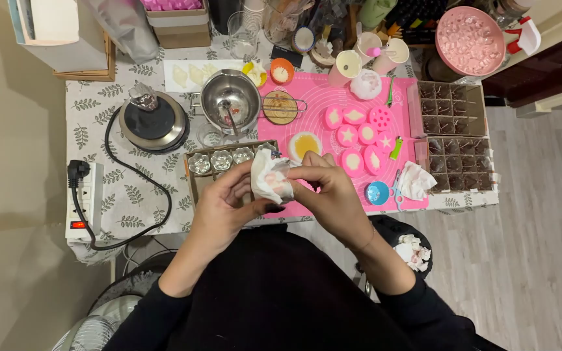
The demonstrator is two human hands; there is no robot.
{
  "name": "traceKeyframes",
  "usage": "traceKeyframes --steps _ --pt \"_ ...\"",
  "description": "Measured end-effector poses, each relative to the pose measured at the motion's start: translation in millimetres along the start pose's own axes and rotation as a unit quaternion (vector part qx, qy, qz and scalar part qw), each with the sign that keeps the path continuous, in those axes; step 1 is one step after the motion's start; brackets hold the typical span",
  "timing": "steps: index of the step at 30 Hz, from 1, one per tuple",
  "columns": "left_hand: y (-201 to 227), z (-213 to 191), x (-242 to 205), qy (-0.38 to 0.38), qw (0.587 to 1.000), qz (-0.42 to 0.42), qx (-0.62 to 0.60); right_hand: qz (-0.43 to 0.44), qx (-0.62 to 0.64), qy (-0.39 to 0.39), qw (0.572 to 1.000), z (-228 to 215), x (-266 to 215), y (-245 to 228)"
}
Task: Wiping and cleaning small glass jars and candle-making supplies at a workspace.
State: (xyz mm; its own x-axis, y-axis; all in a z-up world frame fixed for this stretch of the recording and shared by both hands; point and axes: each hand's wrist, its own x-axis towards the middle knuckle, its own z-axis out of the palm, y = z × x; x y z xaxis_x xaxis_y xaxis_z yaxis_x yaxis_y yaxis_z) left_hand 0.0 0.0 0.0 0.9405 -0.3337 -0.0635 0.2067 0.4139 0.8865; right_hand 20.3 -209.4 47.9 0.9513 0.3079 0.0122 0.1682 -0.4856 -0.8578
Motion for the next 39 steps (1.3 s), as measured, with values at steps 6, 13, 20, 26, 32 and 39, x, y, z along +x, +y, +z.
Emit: traceKeyframes --steps 6,13,20,26,32,39 --pt "4 -2 4 -0.016 0.999 0.012 0.045 0.140 0.299 -0.064 0.942 -5 3 -7" --pt "-1 -1 9 -0.040 0.999 0.026 -0.008 0.136 0.289 -0.050 0.946 -12 -1 -13" --pt "-11 -5 14 -0.071 0.995 0.013 -0.069 0.142 0.322 -0.042 0.935 -17 -4 -22" --pt "-20 -5 15 -0.060 0.990 -0.009 -0.126 0.121 0.326 -0.014 0.937 -13 -5 -20" --pt "-7 -3 10 -0.044 0.994 -0.002 -0.103 0.101 0.302 0.002 0.948 -7 -5 -19" --pt "1 -17 7 -0.041 0.997 0.035 -0.059 0.124 0.405 -0.088 0.902 -16 7 -27"
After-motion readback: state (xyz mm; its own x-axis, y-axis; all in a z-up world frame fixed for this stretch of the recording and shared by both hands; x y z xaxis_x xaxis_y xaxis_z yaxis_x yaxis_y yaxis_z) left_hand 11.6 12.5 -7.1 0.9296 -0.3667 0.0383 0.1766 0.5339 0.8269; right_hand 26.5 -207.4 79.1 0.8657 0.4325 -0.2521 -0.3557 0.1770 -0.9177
